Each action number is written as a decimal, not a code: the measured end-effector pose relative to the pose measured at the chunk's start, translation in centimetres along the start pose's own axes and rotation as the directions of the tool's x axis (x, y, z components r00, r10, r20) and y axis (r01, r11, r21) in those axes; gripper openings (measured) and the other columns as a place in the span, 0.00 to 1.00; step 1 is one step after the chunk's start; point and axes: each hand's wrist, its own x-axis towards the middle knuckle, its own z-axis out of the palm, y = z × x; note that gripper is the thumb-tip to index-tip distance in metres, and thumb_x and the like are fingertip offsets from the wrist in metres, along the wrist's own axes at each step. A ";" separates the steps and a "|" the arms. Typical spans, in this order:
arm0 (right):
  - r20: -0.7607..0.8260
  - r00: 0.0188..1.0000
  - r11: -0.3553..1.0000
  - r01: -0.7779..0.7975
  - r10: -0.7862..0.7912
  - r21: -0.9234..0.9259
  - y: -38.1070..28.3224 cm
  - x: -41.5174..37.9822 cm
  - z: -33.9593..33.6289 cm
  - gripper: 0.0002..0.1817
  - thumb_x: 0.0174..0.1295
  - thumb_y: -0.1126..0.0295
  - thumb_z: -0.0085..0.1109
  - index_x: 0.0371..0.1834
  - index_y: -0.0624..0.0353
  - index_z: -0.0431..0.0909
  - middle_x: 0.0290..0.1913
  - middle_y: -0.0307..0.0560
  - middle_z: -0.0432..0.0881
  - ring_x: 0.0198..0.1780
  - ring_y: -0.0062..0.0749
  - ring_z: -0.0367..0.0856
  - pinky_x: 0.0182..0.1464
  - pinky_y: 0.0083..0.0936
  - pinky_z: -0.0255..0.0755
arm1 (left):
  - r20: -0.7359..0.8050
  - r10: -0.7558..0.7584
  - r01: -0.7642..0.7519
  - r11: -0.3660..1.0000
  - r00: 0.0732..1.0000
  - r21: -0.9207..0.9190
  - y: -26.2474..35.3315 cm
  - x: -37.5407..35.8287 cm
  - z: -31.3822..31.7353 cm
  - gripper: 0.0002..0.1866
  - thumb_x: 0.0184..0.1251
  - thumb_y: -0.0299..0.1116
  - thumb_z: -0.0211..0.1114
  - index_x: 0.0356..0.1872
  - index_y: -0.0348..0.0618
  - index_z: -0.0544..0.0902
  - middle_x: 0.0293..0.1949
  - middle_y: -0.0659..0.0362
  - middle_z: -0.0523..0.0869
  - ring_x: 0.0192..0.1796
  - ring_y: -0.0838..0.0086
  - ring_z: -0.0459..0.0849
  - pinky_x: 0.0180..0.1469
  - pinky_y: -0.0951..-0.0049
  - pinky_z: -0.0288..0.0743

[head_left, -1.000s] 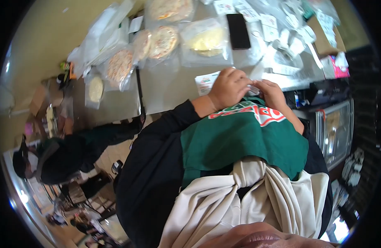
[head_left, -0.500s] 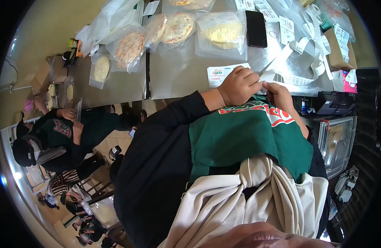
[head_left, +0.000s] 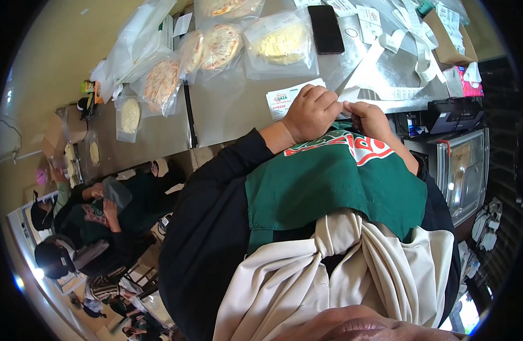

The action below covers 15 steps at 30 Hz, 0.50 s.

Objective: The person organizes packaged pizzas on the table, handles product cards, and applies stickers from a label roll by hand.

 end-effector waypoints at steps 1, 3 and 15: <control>-0.003 1.000 1.000 0.008 -0.008 -0.010 0.0 0.0 0.1 0.13 0.54 0.65 0.61 0.16 0.57 0.73 0.17 0.32 0.65 0.19 0.17 0.58 0.22 0.19 0.51 | 0.008 0.007 -0.007 1.000 1.000 0.000 0.0 0.0 0.0 0.09 0.46 0.31 0.67 0.31 0.44 0.79 0.36 0.61 0.77 0.43 0.66 0.74 0.47 0.65 0.67; 0.006 1.000 1.000 0.018 -0.018 -0.004 0.1 -0.1 0.1 0.12 0.55 0.65 0.61 0.19 0.58 0.75 0.18 0.33 0.67 0.19 0.17 0.60 0.22 0.19 0.53 | 0.035 0.022 -0.022 1.000 0.999 -0.007 -0.1 0.0 0.1 0.09 0.46 0.30 0.67 0.31 0.44 0.79 0.36 0.60 0.77 0.43 0.65 0.74 0.47 0.65 0.68; 0.051 0.998 1.000 0.023 -0.023 0.013 0.2 -0.4 -0.6 0.12 0.58 0.65 0.59 0.29 0.65 0.80 0.20 0.33 0.71 0.22 0.16 0.61 0.25 0.16 0.54 | -0.006 -0.002 0.001 0.998 1.000 -0.058 0.5 0.2 0.5 0.12 0.43 0.30 0.70 0.32 0.46 0.80 0.36 0.61 0.78 0.41 0.66 0.75 0.46 0.64 0.68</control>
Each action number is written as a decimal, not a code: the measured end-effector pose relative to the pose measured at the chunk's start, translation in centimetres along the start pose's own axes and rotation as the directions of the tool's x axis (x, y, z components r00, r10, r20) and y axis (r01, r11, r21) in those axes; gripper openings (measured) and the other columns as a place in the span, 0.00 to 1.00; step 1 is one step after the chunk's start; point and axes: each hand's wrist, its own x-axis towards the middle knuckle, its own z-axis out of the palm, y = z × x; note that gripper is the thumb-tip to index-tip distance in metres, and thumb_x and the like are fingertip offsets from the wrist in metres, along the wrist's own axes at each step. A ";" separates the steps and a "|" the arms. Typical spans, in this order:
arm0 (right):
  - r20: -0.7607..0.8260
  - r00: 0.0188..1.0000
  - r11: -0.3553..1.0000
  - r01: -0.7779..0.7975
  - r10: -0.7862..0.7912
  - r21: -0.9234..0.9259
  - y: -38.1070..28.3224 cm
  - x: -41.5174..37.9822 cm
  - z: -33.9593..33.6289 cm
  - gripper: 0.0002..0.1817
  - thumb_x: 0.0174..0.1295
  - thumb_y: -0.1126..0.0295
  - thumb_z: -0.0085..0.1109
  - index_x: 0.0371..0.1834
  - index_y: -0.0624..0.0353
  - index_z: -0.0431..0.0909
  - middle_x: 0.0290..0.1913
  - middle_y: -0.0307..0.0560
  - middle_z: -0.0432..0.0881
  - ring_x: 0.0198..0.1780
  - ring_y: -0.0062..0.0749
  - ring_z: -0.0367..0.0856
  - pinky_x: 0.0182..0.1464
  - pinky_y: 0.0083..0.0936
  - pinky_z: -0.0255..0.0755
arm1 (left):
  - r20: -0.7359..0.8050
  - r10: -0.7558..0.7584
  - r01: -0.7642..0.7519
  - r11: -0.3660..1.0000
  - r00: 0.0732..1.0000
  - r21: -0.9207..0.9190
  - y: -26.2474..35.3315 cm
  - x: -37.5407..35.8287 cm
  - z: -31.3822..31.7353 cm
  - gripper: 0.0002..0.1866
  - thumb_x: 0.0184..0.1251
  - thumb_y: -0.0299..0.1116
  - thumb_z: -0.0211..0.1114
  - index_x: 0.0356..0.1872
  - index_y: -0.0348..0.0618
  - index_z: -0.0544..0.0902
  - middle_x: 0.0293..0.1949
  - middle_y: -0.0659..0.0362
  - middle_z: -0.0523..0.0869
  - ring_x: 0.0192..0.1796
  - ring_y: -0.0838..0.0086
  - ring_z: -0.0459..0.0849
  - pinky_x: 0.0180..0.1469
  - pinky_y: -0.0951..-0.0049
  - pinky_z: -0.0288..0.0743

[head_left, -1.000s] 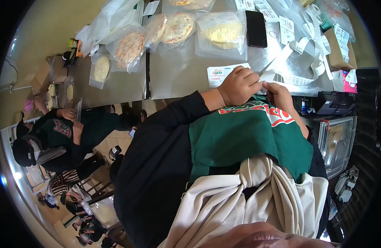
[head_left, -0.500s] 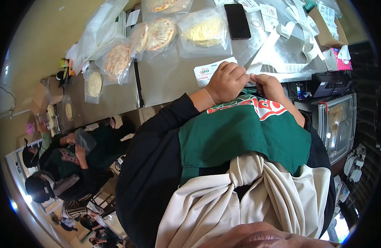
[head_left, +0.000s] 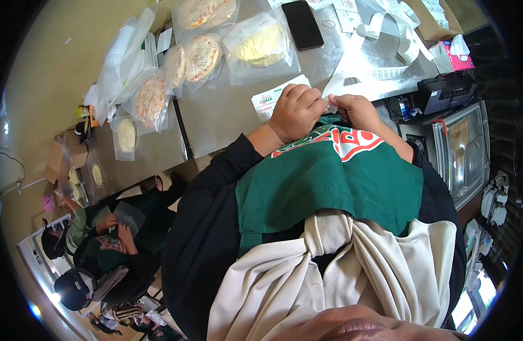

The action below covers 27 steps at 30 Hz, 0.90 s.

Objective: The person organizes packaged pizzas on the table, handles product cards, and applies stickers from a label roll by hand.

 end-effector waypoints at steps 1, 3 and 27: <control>-0.001 1.000 1.000 -0.007 0.007 0.025 -0.2 -0.3 0.3 0.12 0.58 0.65 0.59 0.29 0.65 0.80 0.20 0.33 0.71 0.22 0.15 0.61 0.25 0.16 0.55 | -0.003 0.008 -0.008 1.000 1.000 0.004 0.0 0.0 0.0 0.12 0.43 0.30 0.70 0.31 0.46 0.80 0.35 0.61 0.78 0.41 0.66 0.75 0.46 0.64 0.68; 0.009 1.000 0.998 -0.013 0.012 0.058 -0.2 -0.4 0.3 0.12 0.58 0.65 0.59 0.29 0.65 0.80 0.20 0.33 0.70 0.22 0.15 0.61 0.25 0.17 0.55 | -0.011 0.023 -0.023 1.000 1.000 0.012 0.1 0.0 0.1 0.11 0.43 0.30 0.70 0.30 0.46 0.80 0.35 0.61 0.77 0.41 0.67 0.75 0.46 0.64 0.68; -0.040 0.997 0.973 -0.063 0.073 0.221 1.1 0.1 -0.7 0.12 0.59 0.66 0.59 0.19 0.55 0.75 0.14 0.27 0.61 0.16 0.14 0.52 0.20 0.18 0.44 | 0.586 -0.698 0.909 0.361 0.412 -0.209 -7.1 -3.3 -0.6 0.08 0.55 0.31 0.62 0.30 0.37 0.82 0.28 0.51 0.82 0.32 0.62 0.79 0.38 0.69 0.72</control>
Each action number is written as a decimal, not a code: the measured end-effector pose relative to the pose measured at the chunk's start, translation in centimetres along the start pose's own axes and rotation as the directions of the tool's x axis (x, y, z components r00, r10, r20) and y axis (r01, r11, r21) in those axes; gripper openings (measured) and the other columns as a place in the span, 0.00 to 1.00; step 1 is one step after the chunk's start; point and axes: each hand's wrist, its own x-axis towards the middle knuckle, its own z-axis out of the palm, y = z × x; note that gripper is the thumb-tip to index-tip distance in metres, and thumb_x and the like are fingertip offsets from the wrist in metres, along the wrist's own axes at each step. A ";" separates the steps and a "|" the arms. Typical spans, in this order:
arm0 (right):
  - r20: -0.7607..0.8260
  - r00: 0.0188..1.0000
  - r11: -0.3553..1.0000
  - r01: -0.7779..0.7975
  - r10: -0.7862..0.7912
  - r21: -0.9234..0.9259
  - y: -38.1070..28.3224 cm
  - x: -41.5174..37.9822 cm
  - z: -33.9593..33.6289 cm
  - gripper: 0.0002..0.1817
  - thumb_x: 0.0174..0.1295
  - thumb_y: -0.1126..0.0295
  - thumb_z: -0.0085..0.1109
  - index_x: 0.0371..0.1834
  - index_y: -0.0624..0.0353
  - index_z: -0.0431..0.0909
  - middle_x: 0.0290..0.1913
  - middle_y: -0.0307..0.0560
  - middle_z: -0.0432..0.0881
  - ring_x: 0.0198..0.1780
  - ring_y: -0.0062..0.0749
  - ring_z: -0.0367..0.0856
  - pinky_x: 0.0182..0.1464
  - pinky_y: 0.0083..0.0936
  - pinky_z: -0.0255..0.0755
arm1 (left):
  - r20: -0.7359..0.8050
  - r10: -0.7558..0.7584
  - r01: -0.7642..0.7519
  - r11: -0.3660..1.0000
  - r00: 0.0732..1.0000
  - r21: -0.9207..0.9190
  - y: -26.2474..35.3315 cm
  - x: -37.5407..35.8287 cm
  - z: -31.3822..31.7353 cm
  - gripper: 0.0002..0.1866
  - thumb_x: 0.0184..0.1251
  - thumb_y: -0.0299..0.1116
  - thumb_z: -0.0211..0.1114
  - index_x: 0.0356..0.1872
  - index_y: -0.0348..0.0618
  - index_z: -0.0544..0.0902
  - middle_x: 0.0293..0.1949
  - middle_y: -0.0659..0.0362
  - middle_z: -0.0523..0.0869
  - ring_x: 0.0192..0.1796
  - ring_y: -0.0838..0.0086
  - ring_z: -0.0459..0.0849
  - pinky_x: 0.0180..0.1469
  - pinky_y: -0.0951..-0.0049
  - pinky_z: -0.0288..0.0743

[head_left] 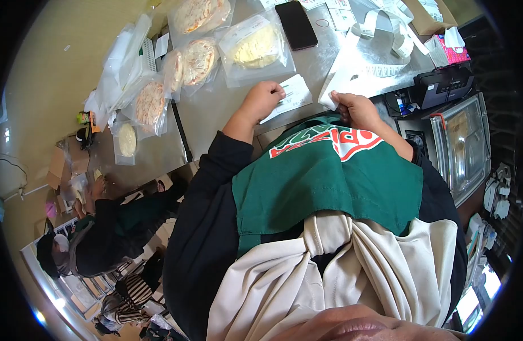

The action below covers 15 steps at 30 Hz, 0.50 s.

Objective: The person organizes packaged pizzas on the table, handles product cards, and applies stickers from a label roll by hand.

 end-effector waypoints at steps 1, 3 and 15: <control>0.010 1.000 1.000 0.001 -0.001 -0.002 0.0 -0.1 0.0 0.12 0.59 0.66 0.59 0.19 0.55 0.75 0.14 0.27 0.61 0.17 0.14 0.52 0.20 0.18 0.44 | 0.012 -0.033 0.032 0.999 0.999 0.029 -0.6 0.2 -0.2 0.08 0.54 0.31 0.62 0.30 0.36 0.82 0.27 0.50 0.82 0.31 0.62 0.79 0.37 0.68 0.72; 0.011 1.000 1.000 -0.002 0.002 -0.004 0.0 -0.2 0.0 0.11 0.59 0.66 0.59 0.20 0.55 0.75 0.15 0.28 0.61 0.17 0.14 0.52 0.20 0.17 0.44 | 0.033 -0.099 0.096 0.992 0.995 0.087 -1.5 0.4 -0.2 0.08 0.53 0.31 0.64 0.29 0.36 0.83 0.24 0.49 0.83 0.29 0.61 0.80 0.34 0.68 0.73; -0.017 0.999 0.999 -0.034 0.034 0.008 -0.3 -0.3 0.2 0.12 0.58 0.66 0.59 0.19 0.54 0.74 0.15 0.28 0.61 0.17 0.14 0.52 0.20 0.17 0.45 | -0.124 0.057 0.002 0.903 0.991 0.429 -2.0 -0.4 1.4 0.08 0.49 0.33 0.67 0.24 0.38 0.84 0.39 0.50 0.77 0.42 0.58 0.77 0.45 0.65 0.72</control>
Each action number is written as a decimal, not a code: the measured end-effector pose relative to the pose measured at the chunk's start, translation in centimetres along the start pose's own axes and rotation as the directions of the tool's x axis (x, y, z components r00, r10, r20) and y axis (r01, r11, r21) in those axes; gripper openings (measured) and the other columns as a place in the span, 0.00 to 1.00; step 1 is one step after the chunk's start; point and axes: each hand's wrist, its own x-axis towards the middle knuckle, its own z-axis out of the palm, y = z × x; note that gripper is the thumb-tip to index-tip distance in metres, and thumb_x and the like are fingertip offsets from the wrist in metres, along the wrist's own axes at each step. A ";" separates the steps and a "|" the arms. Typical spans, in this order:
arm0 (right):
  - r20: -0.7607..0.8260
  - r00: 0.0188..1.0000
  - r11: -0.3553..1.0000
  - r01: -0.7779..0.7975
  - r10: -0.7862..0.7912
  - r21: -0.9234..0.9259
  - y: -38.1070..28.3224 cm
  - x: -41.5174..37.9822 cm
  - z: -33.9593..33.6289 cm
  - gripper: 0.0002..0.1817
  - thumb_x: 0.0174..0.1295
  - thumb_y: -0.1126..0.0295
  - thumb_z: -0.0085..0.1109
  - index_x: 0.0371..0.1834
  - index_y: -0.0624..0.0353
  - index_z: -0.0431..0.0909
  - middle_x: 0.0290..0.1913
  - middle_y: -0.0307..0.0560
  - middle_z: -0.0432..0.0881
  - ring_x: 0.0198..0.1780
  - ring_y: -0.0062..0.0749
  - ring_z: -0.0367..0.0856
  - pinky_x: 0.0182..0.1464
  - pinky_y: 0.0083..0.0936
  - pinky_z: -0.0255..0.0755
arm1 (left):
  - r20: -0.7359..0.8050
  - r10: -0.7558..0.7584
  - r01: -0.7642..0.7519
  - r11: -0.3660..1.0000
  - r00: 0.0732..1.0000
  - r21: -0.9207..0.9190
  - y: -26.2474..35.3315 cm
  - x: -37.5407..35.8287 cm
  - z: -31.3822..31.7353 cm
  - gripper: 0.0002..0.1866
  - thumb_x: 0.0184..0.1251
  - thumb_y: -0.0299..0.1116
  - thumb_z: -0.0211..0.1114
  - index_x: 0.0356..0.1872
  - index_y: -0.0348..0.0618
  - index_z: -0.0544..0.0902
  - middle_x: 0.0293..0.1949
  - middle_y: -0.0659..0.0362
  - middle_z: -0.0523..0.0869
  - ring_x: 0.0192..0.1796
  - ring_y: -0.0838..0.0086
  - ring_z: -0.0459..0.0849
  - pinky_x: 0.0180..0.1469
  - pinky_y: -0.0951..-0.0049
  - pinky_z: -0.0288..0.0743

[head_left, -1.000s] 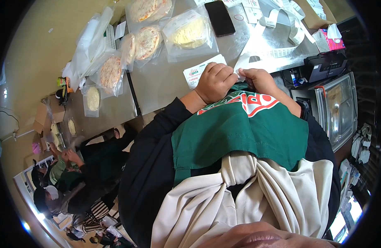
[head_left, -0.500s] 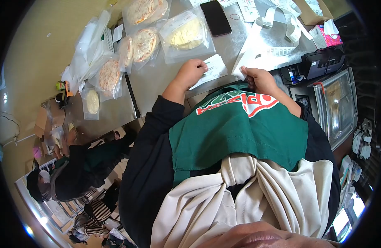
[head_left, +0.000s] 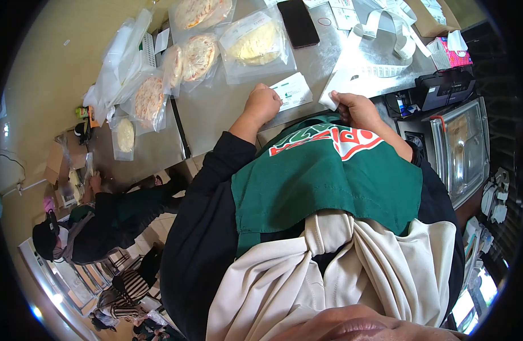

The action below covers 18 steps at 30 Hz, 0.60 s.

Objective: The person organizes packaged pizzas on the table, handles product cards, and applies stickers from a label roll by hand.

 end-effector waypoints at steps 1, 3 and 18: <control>0.009 1.000 1.000 0.000 0.000 0.004 0.0 0.1 -0.1 0.12 0.58 0.66 0.59 0.19 0.54 0.74 0.15 0.28 0.61 0.17 0.14 0.52 0.20 0.17 0.45 | -0.031 -0.004 0.004 1.000 0.999 0.021 0.1 -0.1 0.2 0.08 0.48 0.33 0.67 0.22 0.38 0.83 0.38 0.50 0.77 0.42 0.57 0.77 0.45 0.65 0.72; 0.021 1.000 1.000 0.001 -0.001 0.008 0.1 0.2 -0.1 0.12 0.58 0.66 0.60 0.18 0.54 0.73 0.15 0.28 0.61 0.17 0.14 0.52 0.20 0.17 0.45 | -0.097 -0.006 0.012 0.998 0.995 0.060 0.6 -0.3 0.5 0.08 0.48 0.32 0.67 0.20 0.38 0.81 0.38 0.49 0.76 0.41 0.57 0.77 0.45 0.65 0.72; 0.002 1.000 1.000 -0.019 0.019 0.013 -0.2 0.7 -0.2 0.12 0.58 0.66 0.60 0.18 0.53 0.73 0.15 0.28 0.61 0.18 0.14 0.53 0.21 0.18 0.46 | -0.140 0.078 -0.019 0.925 0.987 0.379 1.3 -1.9 -2.8 0.22 0.39 0.38 0.75 0.39 0.47 0.78 0.44 0.56 0.73 0.52 0.57 0.69 0.52 0.61 0.65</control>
